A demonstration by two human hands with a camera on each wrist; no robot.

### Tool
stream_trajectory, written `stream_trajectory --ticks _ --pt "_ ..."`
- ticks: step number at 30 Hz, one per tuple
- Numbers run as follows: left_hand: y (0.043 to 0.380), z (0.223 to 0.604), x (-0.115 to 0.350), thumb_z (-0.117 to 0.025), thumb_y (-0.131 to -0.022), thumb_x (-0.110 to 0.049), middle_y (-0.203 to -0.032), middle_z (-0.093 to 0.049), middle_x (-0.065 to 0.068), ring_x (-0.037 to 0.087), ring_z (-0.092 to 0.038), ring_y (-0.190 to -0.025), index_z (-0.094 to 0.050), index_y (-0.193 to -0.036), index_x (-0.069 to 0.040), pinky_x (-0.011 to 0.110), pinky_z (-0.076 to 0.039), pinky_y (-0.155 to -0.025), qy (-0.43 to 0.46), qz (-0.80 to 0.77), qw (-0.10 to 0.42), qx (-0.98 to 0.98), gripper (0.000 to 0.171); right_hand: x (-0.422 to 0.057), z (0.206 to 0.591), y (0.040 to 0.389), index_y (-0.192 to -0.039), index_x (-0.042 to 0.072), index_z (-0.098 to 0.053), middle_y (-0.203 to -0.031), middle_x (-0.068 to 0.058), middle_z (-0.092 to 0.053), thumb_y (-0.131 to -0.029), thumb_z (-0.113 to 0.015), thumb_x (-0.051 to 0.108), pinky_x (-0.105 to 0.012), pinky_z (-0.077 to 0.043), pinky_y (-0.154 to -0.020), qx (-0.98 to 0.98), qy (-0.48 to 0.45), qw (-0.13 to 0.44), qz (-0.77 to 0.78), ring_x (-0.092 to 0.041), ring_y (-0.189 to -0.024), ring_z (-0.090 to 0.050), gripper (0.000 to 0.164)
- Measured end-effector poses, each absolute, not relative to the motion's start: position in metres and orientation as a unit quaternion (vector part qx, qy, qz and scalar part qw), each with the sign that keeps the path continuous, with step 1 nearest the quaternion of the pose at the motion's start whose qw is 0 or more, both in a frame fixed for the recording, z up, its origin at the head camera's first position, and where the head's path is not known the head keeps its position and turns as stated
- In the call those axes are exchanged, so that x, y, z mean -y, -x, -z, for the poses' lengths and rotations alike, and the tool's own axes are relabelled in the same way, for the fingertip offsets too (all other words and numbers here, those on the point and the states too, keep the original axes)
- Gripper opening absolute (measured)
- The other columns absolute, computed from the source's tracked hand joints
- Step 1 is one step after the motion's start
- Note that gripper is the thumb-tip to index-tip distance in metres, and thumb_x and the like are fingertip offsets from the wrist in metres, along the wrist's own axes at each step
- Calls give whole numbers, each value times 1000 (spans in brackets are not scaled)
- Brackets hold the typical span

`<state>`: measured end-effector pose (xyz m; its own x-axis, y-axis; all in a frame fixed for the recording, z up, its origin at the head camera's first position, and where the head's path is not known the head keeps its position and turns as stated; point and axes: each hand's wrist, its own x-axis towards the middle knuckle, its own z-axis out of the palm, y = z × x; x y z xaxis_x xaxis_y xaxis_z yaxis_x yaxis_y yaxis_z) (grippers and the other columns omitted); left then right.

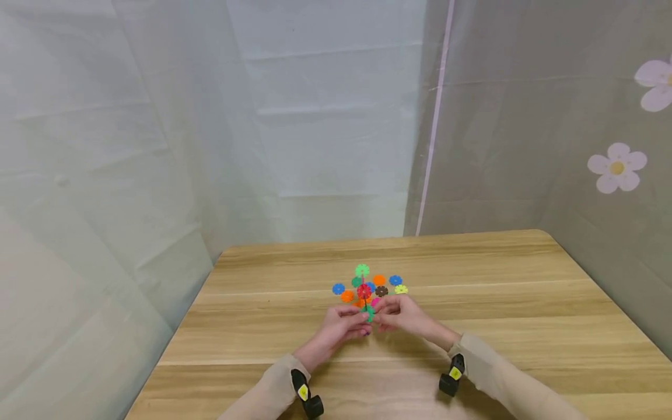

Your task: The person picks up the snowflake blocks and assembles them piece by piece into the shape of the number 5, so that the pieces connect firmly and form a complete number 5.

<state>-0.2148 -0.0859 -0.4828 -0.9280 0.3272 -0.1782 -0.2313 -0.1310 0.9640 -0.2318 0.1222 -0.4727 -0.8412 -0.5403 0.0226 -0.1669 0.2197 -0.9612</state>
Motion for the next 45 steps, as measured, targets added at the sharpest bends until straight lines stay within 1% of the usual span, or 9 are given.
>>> stream_trajectory --ticks 4,10,14,18,24,32,39,41,45 --pt "215 483 88 -66 -90 -5 -84 -74 11 15 -72 -76 -63 -106 12 31 -60 -78 -35 -747 182 -638 23 -129 474 235 -105 -9 -62 -95 -27 -68 -91 -61 4 -32 -59 -67 -783 256 134 551 -30 -77 -69 19" --pt "216 488 91 -62 -92 -2 -83 -72 6 15 -72 -79 -63 -102 9 27 -59 -78 -27 -750 184 -634 15 -139 472 239 -101 -3 -66 -95 -18 -70 -90 -61 2 -22 -55 -71 -840 268 67 468 -21 -81 -65 13" --pt "217 489 93 -61 -92 -3 -85 -71 4 14 -71 -82 -61 -109 11 25 -58 -80 -24 -755 188 -628 21 -143 471 241 -97 -1 -67 -93 -14 -71 -88 -63 1 -18 -53 -73 -867 265 31 421 -15 -82 -64 10" --pt "217 488 95 -60 -93 -2 -88 -70 5 12 -70 -83 -55 -116 14 23 -58 -81 -24 -755 192 -627 28 -147 472 242 -95 -3 -66 -91 -16 -69 -84 -64 -5 -19 -54 -72 -878 258 14 404 -17 -82 -64 12" --pt "219 489 96 -59 -93 -1 -89 -69 5 13 -70 -85 -55 -115 14 23 -57 -82 -23 -756 198 -624 27 -152 473 242 -99 -3 -66 -94 -14 -69 -80 -65 -7 -25 -57 -76 -889 242 16 388 -20 -86 -64 19" --pt "221 490 96 -59 -95 -5 -92 -70 7 12 -70 -86 -51 -123 15 25 -57 -85 -17 -756 207 -620 36 -156 473 246 -103 -5 -65 -98 -16 -69 -79 -66 -6 -33 -58 -78 -900 213 17 380 -22 -87 -65 24" --pt "220 488 95 -58 -95 -6 -88 -73 7 15 -72 -85 -54 -117 11 26 -58 -82 -9 -758 208 -618 28 -152 478 254 -114 -3 -65 -88 -7 -67 -85 -65 1 -22 -49 -63 -922 187 18 339 -12 -74 -56 30" --pt "220 489 95 -58 -95 -5 -88 -73 7 16 -72 -84 -55 -115 10 26 -58 -81 -9 -760 206 -617 25 -151 477 256 -119 -3 -64 -88 -8 -67 -86 -64 2 -20 -44 -59 -928 186 21 323 -11 -71 -52 34" --pt "221 490 94 -57 -95 -3 -87 -72 6 16 -72 -85 -56 -112 9 26 -58 -81 -13 -760 206 -617 21 -149 476 259 -118 -5 -64 -102 -18 -69 -86 -64 2 -19 -35 -50 -932 201 34 298 -10 -58 -43 33"
